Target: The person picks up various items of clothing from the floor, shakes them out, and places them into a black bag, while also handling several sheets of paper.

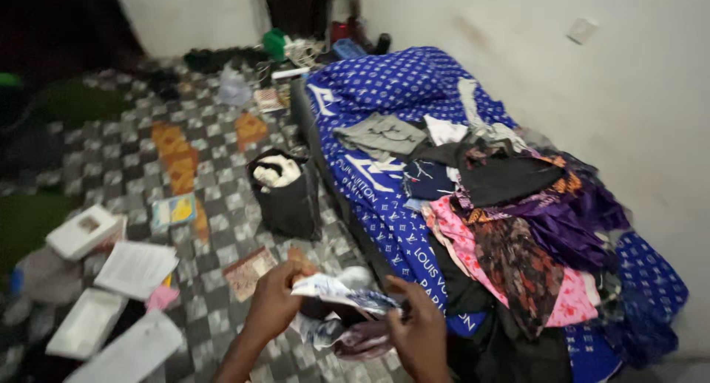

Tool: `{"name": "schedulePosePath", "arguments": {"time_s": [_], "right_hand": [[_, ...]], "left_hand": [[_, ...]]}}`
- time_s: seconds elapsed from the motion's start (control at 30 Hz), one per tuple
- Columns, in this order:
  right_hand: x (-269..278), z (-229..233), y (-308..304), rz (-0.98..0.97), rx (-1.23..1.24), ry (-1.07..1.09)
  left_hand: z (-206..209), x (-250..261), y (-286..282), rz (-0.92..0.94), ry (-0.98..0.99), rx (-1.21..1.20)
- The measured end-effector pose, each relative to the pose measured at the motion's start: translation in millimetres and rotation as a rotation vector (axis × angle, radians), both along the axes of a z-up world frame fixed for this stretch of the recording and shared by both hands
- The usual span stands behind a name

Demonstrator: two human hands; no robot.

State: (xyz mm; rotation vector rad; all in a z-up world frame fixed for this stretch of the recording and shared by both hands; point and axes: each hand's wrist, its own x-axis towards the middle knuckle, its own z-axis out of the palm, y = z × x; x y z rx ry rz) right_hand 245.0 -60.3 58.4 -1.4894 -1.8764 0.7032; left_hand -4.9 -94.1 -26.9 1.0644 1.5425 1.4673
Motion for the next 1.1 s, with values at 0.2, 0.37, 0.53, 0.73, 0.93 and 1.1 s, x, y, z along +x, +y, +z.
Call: {"name": "schedulePosePath", "arguments": {"time_s": [0.2, 0.37, 0.53, 0.73, 0.93, 1.1], "right_hand": [[-28.9, -30.9, 20.6, -0.131, 0.66, -0.087], [-51.5, -29.7, 28.2, -0.409, 0.597, -0.234], [-102.0, -44.9, 24.6, -0.576, 0.148, -0.168], [-150.4, -87.0, 47.0, -0.398, -0.246, 0.823], [-201.0, -31.3, 46.7, -0.096, -0.205, 1.004], [-227.8, 3.6, 43.4, 0.052, 0.497, 0.038]], "left_hand": [[31.8, -72.2, 10.1, -0.254, 0.48, -0.28], [20.2, -153.1, 37.2, -0.152, 0.561, 0.075], [37.9, -201.3, 49.9, -0.123, 0.554, -0.041], [25.0, -243.5, 39.6, -0.182, -0.45, -0.185], [45.5, -297.4, 10.1, -0.25, -0.187, -0.094], [67.0, -303.4, 0.3, -0.129, 0.67, 0.205]]}}
